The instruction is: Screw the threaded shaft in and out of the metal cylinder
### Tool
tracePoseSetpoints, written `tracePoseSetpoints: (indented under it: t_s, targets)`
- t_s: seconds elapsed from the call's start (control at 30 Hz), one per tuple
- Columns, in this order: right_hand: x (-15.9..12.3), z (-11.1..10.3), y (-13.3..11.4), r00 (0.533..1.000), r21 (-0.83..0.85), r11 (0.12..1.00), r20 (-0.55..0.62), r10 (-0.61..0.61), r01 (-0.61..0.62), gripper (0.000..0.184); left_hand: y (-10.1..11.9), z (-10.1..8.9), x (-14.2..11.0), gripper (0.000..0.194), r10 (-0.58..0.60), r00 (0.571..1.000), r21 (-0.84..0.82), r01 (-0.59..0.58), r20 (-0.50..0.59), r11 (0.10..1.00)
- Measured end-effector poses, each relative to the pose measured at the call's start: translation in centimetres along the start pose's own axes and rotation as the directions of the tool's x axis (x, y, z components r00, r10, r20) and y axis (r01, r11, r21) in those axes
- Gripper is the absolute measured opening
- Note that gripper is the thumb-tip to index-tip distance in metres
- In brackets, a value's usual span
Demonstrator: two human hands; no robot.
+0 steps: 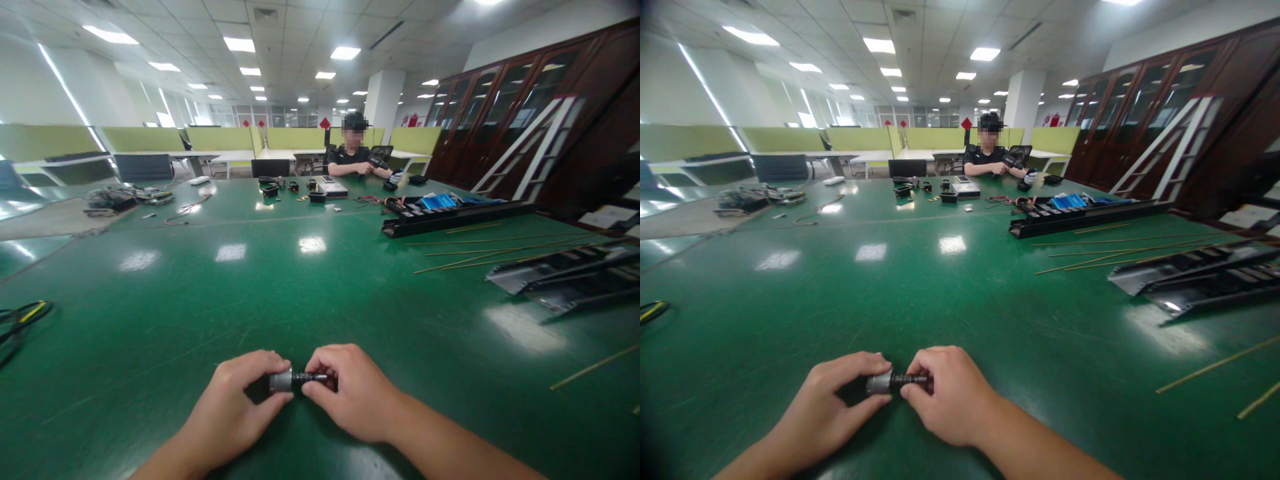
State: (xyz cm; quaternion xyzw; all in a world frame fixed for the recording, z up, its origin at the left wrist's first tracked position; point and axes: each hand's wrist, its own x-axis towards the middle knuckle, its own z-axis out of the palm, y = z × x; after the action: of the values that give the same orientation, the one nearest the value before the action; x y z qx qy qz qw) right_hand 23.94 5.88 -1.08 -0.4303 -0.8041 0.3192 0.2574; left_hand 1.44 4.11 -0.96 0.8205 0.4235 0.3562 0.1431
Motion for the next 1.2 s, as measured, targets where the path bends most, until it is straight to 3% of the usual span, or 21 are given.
tracePoseSetpoints:
  t_s: [1.2]
  targets:
    - [-0.01, -0.34, -0.35, 0.998, 0.012, 0.999, -0.05, 0.031, -0.03, 0.005, -0.99, -0.71, -0.15, 0.025, -0.048, 0.999, 0.032, 0.048, 0.0, 0.998]
